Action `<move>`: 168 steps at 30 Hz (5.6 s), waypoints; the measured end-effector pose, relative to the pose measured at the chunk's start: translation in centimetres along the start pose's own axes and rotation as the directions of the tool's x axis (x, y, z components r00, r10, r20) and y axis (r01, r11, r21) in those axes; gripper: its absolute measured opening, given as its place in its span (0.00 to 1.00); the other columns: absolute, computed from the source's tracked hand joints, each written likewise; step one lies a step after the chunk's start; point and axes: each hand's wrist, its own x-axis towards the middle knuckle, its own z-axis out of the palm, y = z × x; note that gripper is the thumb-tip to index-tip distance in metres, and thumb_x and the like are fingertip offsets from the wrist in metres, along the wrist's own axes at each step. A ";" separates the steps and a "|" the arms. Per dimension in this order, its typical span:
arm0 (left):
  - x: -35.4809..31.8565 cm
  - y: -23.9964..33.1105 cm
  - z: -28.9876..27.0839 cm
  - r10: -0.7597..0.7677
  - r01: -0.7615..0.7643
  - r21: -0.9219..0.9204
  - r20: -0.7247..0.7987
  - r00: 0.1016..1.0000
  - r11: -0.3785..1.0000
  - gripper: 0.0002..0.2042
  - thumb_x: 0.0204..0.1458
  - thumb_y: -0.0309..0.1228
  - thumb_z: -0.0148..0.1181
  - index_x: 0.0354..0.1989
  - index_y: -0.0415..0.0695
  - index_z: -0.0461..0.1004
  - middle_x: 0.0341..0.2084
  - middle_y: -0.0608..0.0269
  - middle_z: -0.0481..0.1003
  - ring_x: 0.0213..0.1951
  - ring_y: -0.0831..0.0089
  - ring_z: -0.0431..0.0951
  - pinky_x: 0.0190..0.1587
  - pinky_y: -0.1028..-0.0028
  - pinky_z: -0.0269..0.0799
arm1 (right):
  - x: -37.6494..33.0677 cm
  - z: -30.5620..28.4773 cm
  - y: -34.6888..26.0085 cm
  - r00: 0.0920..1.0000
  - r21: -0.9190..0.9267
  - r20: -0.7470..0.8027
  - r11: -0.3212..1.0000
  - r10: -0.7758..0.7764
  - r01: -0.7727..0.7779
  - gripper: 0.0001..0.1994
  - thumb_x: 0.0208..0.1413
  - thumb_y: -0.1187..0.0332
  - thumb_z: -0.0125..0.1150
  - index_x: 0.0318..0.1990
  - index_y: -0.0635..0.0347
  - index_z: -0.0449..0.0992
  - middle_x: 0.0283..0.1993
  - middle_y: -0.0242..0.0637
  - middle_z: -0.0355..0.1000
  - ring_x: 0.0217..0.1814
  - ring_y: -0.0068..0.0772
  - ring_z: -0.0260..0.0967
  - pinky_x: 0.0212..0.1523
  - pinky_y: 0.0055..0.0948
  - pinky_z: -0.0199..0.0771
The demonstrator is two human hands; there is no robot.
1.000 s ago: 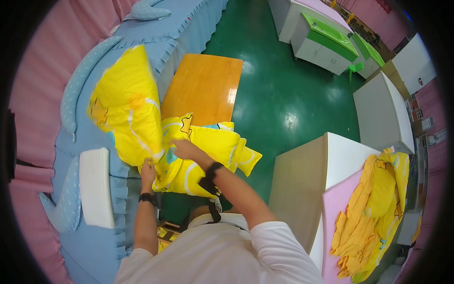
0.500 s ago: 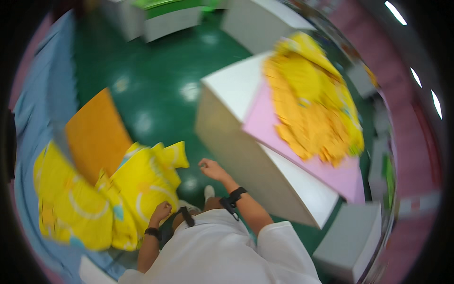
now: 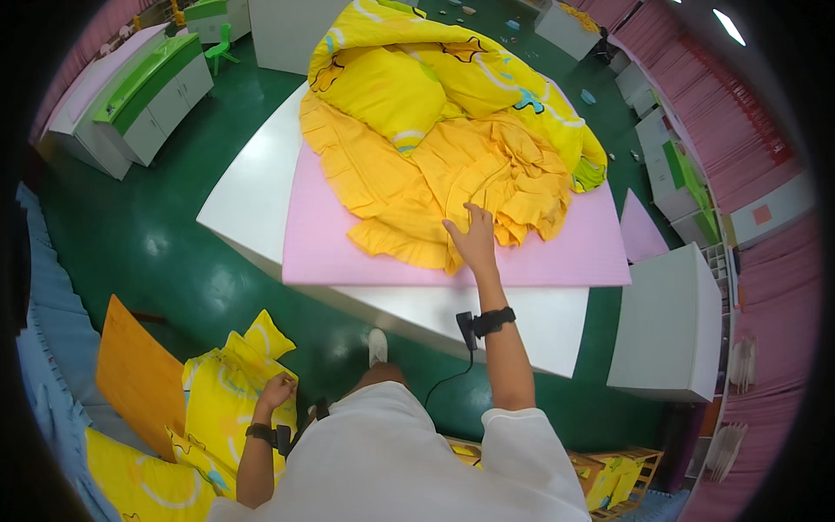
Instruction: The person is collecting yellow blankets and towels from various changing tables and moving them to cribs or other surfaces in a nursery.
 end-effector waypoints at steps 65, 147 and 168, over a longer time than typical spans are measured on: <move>-21.7 18.3 -6.9 0.537 -0.707 -0.074 -0.597 0.596 0.703 0.23 0.31 0.18 0.52 0.44 0.30 0.66 0.39 0.40 0.70 0.43 0.43 0.68 0.45 0.65 0.67 | -19.0 -4.4 -18.9 0.462 0.707 0.678 0.336 -0.572 -0.622 0.34 0.35 0.81 0.64 0.56 0.66 0.62 0.51 0.45 0.68 0.51 0.42 0.67 0.50 0.36 0.69; 14.7 44.7 11.9 0.721 -0.818 0.572 0.538 0.436 0.069 0.40 0.32 0.40 0.66 0.55 0.35 0.55 0.50 0.38 0.59 0.42 0.46 0.71 0.35 0.58 0.73 | -11.6 -8.3 21.8 0.333 0.885 0.174 0.001 0.927 -0.465 0.24 0.46 0.66 0.63 0.49 0.65 0.61 0.47 0.42 0.63 0.48 0.37 0.64 0.48 0.35 0.68; 18.0 49.1 -1.8 0.123 -0.328 0.938 0.341 0.932 -0.116 0.13 0.42 0.32 0.52 0.38 0.46 0.76 0.37 0.52 0.76 0.45 0.54 0.73 0.46 0.61 0.70 | -16.7 -18.3 20.8 0.754 0.443 0.496 0.621 0.430 -0.646 0.08 0.51 0.68 0.55 0.29 0.65 0.72 0.24 0.39 0.73 0.31 0.30 0.72 0.31 0.28 0.70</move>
